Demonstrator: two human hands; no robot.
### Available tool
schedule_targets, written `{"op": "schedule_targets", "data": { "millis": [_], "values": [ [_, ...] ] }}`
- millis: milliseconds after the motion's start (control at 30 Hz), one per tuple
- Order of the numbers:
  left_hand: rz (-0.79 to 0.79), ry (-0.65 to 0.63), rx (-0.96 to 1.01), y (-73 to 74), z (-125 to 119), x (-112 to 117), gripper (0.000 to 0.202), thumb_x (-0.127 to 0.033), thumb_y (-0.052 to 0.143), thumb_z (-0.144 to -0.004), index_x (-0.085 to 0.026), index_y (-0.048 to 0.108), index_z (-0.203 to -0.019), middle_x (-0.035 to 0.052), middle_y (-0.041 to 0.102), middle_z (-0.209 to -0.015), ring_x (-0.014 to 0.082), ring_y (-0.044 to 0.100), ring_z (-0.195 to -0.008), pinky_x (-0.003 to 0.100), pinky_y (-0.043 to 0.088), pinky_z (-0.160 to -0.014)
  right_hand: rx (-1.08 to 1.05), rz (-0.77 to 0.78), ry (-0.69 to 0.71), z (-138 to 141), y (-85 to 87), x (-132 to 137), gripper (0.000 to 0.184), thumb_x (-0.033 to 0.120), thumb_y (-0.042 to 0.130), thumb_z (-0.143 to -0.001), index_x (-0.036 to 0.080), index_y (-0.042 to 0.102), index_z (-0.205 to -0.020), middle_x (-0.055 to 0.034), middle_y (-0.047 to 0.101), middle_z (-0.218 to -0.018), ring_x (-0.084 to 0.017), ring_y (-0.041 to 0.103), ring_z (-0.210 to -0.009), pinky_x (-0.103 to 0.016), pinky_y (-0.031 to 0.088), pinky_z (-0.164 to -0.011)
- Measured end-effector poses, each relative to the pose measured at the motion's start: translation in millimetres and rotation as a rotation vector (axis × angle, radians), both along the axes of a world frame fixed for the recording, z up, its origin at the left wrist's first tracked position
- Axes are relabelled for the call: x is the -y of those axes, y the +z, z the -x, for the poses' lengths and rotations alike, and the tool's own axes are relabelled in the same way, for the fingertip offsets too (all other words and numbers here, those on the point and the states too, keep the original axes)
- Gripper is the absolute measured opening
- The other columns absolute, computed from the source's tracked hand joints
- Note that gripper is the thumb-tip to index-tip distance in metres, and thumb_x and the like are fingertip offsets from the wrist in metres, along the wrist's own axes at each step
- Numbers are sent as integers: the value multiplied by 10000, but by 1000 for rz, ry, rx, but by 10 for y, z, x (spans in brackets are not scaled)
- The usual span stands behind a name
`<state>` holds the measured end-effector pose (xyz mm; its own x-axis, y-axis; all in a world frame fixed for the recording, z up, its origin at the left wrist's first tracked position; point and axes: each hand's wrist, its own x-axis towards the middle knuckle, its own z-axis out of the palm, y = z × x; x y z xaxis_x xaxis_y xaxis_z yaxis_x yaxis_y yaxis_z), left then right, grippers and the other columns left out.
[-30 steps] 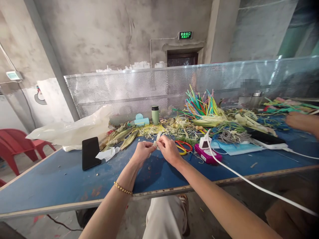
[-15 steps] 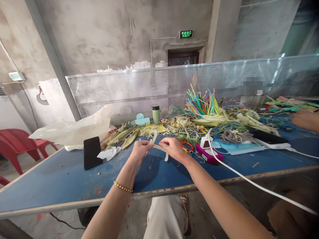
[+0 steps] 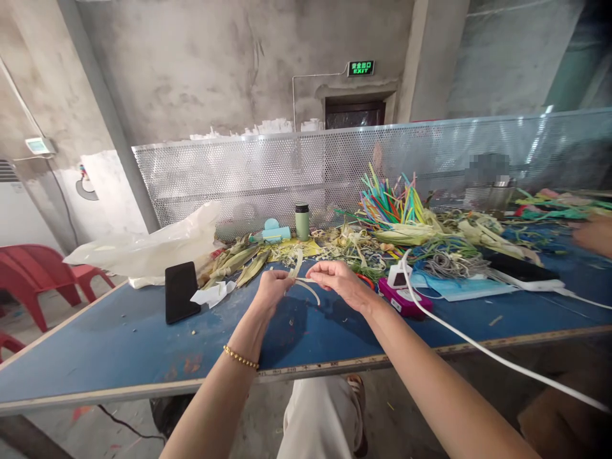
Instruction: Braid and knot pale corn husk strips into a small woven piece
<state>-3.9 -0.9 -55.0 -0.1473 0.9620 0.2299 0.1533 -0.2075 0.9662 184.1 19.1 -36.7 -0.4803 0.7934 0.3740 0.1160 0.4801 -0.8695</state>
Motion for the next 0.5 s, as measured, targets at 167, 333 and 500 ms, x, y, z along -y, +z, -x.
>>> {"op": "schedule_targets", "data": {
  "millis": [167, 333, 500],
  "values": [
    [55, -37, 18, 5, 9, 12, 317, -400, 723, -555, -152, 543, -474, -43, 402, -426, 58, 276, -427, 248, 183, -465, -145, 132, 198, -45, -7, -49, 222, 305, 722, -764, 134, 734, -905, -53, 704, -813, -117, 590, -688, -253, 447, -671],
    [78, -43, 50, 4, 14, 14, 278, -356, 725, -553, -147, 557, -481, -34, 428, -435, 62, 298, -432, 250, 190, -468, -139, 115, 264, 26, -10, -50, 275, 293, 783, -735, 168, 736, -975, -56, 739, -896, -146, 662, -805, -292, 493, -792],
    [115, -52, 94, 5, 20, -1, 221, -307, 704, -540, -138, 571, -486, -17, 474, -456, 67, 338, -439, 247, 217, -476, -197, 94, 273, 108, 50, -86, 243, 298, 774, -752, 163, 743, -951, -64, 751, -922, -171, 698, -874, -326, 502, -886]
  ]
}}
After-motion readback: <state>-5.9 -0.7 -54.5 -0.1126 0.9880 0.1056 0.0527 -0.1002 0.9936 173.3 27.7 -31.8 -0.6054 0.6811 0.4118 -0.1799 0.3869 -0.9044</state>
